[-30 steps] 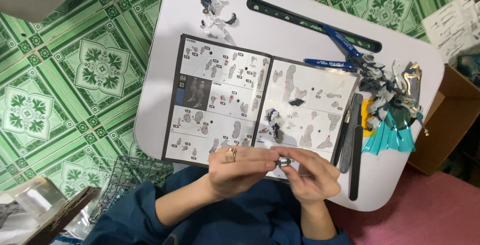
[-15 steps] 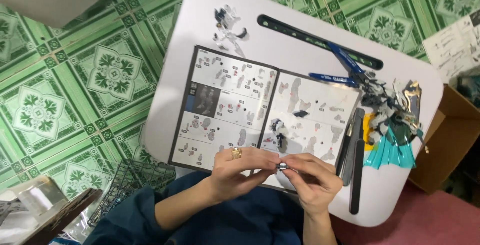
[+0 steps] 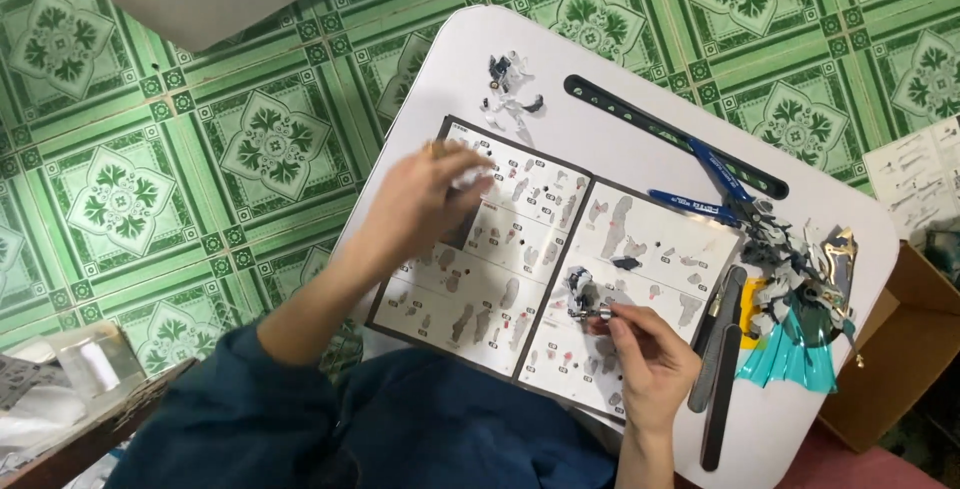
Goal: Sanding and refining small plastic model parts using a hand tool while following an instruction manual.
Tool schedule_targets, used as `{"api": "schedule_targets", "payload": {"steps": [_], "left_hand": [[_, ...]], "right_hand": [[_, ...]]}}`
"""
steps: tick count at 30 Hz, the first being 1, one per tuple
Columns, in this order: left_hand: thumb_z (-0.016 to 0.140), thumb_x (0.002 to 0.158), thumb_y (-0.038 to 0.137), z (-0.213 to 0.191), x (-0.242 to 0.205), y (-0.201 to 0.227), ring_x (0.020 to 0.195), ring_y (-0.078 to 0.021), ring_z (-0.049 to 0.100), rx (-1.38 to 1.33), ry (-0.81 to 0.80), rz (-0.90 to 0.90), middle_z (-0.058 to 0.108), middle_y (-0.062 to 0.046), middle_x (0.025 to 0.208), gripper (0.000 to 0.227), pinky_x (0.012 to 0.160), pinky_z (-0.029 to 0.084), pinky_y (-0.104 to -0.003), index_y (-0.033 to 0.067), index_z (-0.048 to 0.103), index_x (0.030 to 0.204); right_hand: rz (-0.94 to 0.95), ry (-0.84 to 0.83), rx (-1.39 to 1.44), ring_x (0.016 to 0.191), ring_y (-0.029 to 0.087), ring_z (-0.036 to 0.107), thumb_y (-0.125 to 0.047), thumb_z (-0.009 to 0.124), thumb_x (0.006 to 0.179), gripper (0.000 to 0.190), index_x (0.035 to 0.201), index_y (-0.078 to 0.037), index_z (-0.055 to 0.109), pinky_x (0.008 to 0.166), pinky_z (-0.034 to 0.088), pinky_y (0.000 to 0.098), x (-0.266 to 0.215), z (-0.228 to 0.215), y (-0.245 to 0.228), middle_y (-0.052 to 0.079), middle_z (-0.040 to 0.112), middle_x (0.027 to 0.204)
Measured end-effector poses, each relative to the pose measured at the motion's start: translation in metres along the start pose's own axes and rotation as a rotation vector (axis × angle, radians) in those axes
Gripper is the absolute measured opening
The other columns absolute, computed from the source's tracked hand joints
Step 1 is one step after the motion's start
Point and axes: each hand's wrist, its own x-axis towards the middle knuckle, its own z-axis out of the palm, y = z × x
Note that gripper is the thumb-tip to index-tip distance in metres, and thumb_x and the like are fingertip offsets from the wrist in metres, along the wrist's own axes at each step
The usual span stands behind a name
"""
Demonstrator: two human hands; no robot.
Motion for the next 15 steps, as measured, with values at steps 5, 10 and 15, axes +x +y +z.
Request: {"api": "schedule_targets", "payload": {"steps": [5, 10, 15], "left_hand": [[0.066, 0.084, 0.014, -0.015, 0.036, -0.001, 0.061, -0.0172, 0.059, -0.010, 0.058, -0.022, 0.068, -0.010, 0.089, 0.019, 0.059, 0.047, -0.030, 0.0026, 0.071, 0.099], [0.069, 0.083, 0.006, 0.005, 0.046, -0.011, 0.053, -0.0154, 0.052, -0.026, 0.309, 0.093, 0.060, -0.003, 0.069, 0.014, 0.052, 0.042, -0.030, 0.0058, 0.064, 0.096], [0.067, 0.087, 0.005, 0.013, 0.047, -0.021, 0.047, -0.0118, 0.045, -0.021, 0.318, 0.100, 0.053, 0.000, 0.064, 0.022, 0.045, 0.036, -0.028, 0.0080, 0.062, 0.108]], "right_hand": [[0.023, 0.010, -0.071, 0.072, 0.023, 0.070, 0.009, 0.060, 0.082, 0.017, 0.098, 0.009, 0.065, 0.066, 0.058, 0.0261, 0.002, 0.009, -0.007, 0.017, 0.067, 0.086], [-0.005, 0.001, -0.116, 0.071, 0.022, 0.068, 0.011, 0.060, 0.082, 0.018, 0.100, 0.010, 0.063, 0.067, 0.057, 0.0251, 0.005, 0.011, -0.009, 0.017, 0.067, 0.089], [0.032, 0.045, -0.213, 0.064, 0.021, 0.068, 0.010, 0.058, 0.083, 0.018, 0.100, 0.009, 0.064, 0.062, 0.058, 0.0255, 0.005, 0.009, -0.009, 0.017, 0.068, 0.086]]}}
